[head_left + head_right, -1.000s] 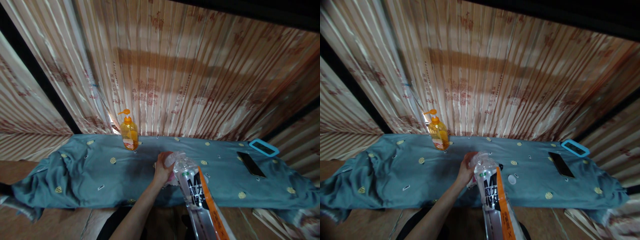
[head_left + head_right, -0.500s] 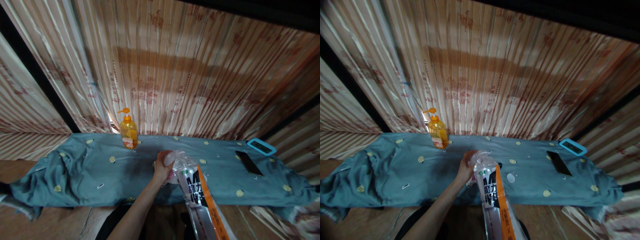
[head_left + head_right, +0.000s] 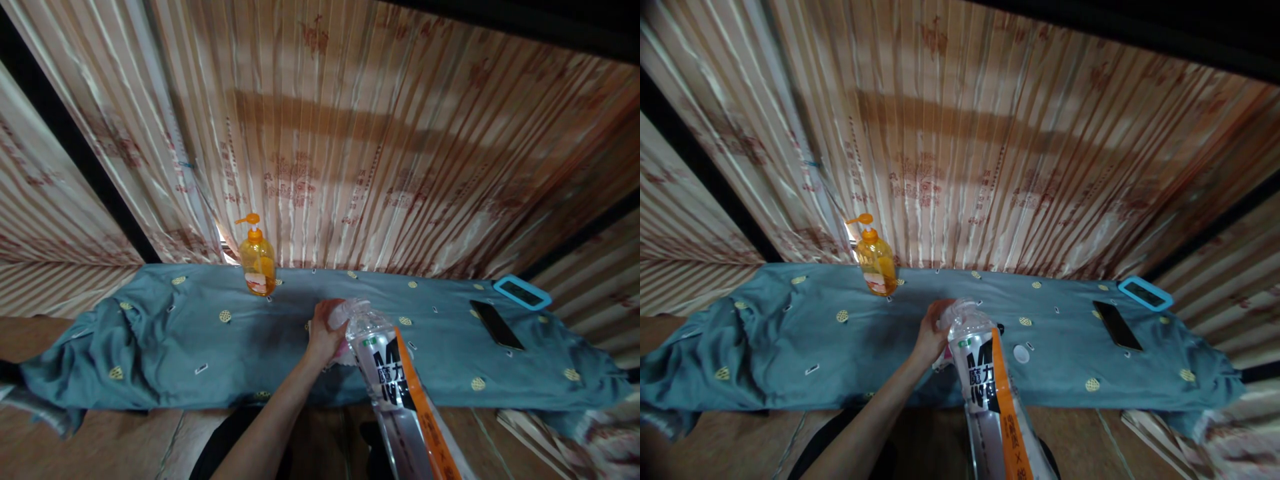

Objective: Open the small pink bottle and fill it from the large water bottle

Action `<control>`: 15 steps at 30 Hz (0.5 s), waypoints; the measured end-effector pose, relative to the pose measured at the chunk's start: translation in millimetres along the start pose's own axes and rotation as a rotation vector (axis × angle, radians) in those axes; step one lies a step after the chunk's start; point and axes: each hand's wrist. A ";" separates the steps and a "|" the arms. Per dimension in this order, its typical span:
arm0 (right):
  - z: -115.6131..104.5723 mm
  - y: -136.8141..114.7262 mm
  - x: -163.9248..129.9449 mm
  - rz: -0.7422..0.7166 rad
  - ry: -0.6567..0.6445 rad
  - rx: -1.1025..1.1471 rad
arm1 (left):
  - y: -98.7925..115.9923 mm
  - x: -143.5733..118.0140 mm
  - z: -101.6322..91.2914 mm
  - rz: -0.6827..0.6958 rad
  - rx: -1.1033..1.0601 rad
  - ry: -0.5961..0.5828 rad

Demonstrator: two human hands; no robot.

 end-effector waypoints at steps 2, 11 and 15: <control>-5.4 18.6 25.9 -0.049 0.007 0.018 | -0.5 -0.2 0.1 0.005 0.001 -0.001; 0.7 25.1 34.2 -0.124 0.008 0.069 | -2.6 -0.4 1.2 0.022 -0.007 0.012; 9.8 -8.8 -15.6 -0.044 0.002 0.005 | -1.6 -0.5 0.8 0.014 -0.004 0.007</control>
Point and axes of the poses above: each hand's wrist, its own x-axis towards the middle knuckle, its own z-axis out of the palm, y = z × x, and after that the axes turned 15 degrees about z, right-handed
